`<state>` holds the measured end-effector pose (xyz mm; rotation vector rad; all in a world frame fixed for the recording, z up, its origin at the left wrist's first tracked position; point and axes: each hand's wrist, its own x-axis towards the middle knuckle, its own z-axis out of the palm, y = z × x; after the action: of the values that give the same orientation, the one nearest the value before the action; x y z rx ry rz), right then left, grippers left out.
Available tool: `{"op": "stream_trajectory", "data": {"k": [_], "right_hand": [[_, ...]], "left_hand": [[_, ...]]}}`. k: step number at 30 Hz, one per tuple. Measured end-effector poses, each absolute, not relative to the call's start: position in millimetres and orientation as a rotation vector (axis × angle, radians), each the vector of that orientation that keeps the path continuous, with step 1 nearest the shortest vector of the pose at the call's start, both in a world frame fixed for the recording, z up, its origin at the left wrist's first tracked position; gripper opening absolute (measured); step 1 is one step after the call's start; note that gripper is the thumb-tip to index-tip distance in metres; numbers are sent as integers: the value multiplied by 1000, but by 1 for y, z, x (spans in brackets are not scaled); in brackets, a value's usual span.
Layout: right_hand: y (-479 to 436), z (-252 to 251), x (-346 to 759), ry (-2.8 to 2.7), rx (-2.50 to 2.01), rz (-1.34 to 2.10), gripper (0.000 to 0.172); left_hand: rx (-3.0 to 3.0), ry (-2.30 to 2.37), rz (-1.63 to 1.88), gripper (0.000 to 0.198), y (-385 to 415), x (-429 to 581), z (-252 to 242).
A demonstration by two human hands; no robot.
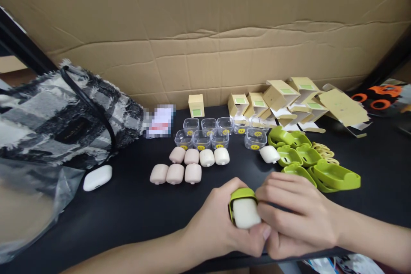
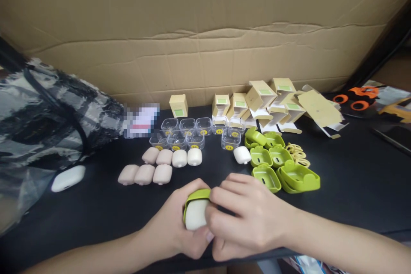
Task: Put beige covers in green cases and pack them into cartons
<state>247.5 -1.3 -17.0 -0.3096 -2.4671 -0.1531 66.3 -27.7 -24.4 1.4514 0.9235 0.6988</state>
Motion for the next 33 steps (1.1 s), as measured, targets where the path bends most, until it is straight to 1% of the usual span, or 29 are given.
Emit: {"op": "stream_trajectory", "data": {"k": [3, 8, 11, 13, 15, 17, 18, 19, 21, 23, 26, 28, 30, 33], "right_hand": [[-2, -16, 247, -2459, -317, -175, 14], [3, -15, 249, -2425, -392, -65, 24], [6, -14, 253, -2435, -386, 63, 27], [8, -12, 256, -2437, -436, 211, 34], [9, -10, 258, -2447, -484, 335, 48], [10, -9, 259, -2494, -465, 373, 61], [11, -9, 258, -2523, -448, 366, 63], [11, -10, 258, -2548, -440, 352, 62], [12, -10, 256, -2560, -441, 331, 53], [11, -10, 255, -2533, -455, 348, 47], [10, -10, 254, -2472, -488, 434, 49], [10, -10, 254, -2439, -512, 513, 52], [9, -10, 255, -2426, -531, 605, 52], [6, -10, 256, -2401, -527, 735, 53]], "left_hand": [[1412, 899, 703, 31, -28, 67, -24], [1376, 904, 715, 31, -25, 66, -22], [1346, 910, 700, 35, -23, 65, -21], [1318, 913, 677, 42, -23, 65, -22], [1321, 928, 657, 49, -24, 63, -23], [1360, 944, 680, 56, -25, 62, -24], [1375, 946, 704, 60, -26, 61, -24], [1383, 943, 724, 64, -26, 61, -24], [1384, 928, 718, 67, -28, 60, -24], [1345, 887, 669, 60, -29, 60, -23], [1229, 775, 687, 44, -28, 61, -22], [1159, 713, 716, 42, -27, 61, -21], [1124, 689, 692, 49, -27, 61, -20], [1099, 665, 632, 65, -28, 61, -20]]}}
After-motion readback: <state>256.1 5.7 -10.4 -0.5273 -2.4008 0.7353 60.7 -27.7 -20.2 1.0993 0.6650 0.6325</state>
